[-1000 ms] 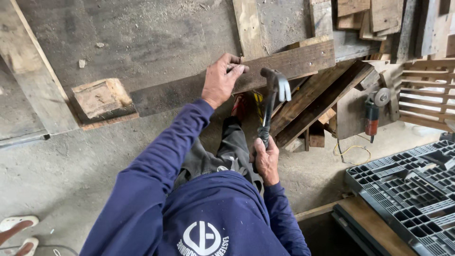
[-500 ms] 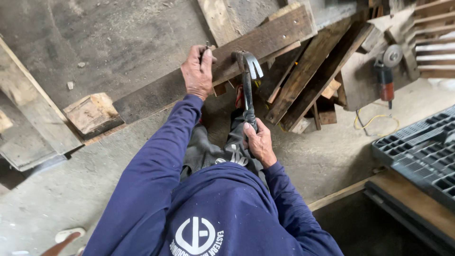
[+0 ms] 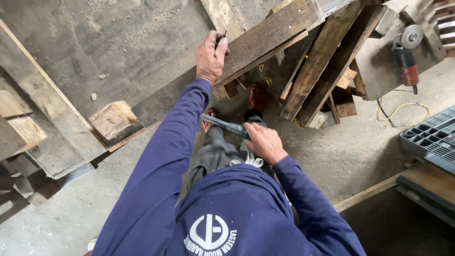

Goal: The person hammers nails into wooden planks and blocks using a claw hammer. They repeatedly position the wood on a workbench, drive nails in, and adjust the pieces to align them.

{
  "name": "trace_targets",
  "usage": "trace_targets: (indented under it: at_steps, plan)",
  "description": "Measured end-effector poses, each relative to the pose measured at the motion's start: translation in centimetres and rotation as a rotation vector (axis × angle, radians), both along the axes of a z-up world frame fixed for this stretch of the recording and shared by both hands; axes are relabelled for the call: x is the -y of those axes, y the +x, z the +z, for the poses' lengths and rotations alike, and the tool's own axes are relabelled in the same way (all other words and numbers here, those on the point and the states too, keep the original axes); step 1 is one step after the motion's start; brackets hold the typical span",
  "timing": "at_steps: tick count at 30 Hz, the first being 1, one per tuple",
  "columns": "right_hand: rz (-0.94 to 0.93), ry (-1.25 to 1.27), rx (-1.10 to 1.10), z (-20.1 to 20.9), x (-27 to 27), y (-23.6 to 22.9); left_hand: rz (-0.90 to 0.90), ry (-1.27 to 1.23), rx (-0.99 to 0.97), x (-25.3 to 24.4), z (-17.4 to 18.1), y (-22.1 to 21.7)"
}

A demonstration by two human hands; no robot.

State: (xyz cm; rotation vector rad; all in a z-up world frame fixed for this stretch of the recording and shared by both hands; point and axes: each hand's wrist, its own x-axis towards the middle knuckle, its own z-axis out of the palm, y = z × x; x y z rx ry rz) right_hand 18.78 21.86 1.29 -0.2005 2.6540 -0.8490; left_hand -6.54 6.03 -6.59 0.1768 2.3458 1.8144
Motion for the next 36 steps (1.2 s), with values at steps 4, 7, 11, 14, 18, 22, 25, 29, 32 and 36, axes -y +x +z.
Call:
trace_targets:
  at_steps: [4, 7, 11, 14, 18, 22, 25, 29, 32, 36]
  plan:
    - [-0.057, 0.098, 0.020, -0.4, 0.0, -3.7, 0.022, -0.064, -0.029, -0.3, 0.9, 0.5]
    - [-0.110, 0.102, 0.006, 0.1, -0.4, -4.0, 0.037, -0.087, -0.052, -0.6, 1.9, 0.7]
    - [-0.112, 0.084, 0.005, 0.5, 0.5, -3.6, 0.059, -0.128, -0.037, -0.7, 3.0, 0.8]
    - [-0.073, 0.019, -0.007, 0.9, 1.0, -3.0, 0.053, -0.149, -0.060, -0.8, 3.2, 0.6]
    - [-0.038, 0.031, -0.021, 0.7, 0.4, -4.3, 0.049, -0.137, -0.067, -0.8, 3.4, 0.6]
    - [-0.156, 0.028, 0.042, 0.7, 0.2, -4.5, 0.055, -0.115, -0.005, -0.9, 2.9, 0.7]
    - [-0.145, -0.017, 0.036, 1.0, 0.8, -3.8, 0.070, -0.113, 0.028, -1.1, 2.6, 0.6]
    - [-0.007, -0.016, 0.033, 1.3, 0.0, -2.6, 0.075, -0.128, -0.031, -1.2, 2.4, 0.4]
    - [0.041, 0.034, 0.004, 1.1, -1.1, -2.8, 0.124, -0.081, -0.071, -1.5, 3.0, 0.9]
    - [-0.094, 0.023, -0.011, 1.3, -1.8, -2.8, 0.146, -0.091, -0.072, -1.6, 3.5, 1.1]
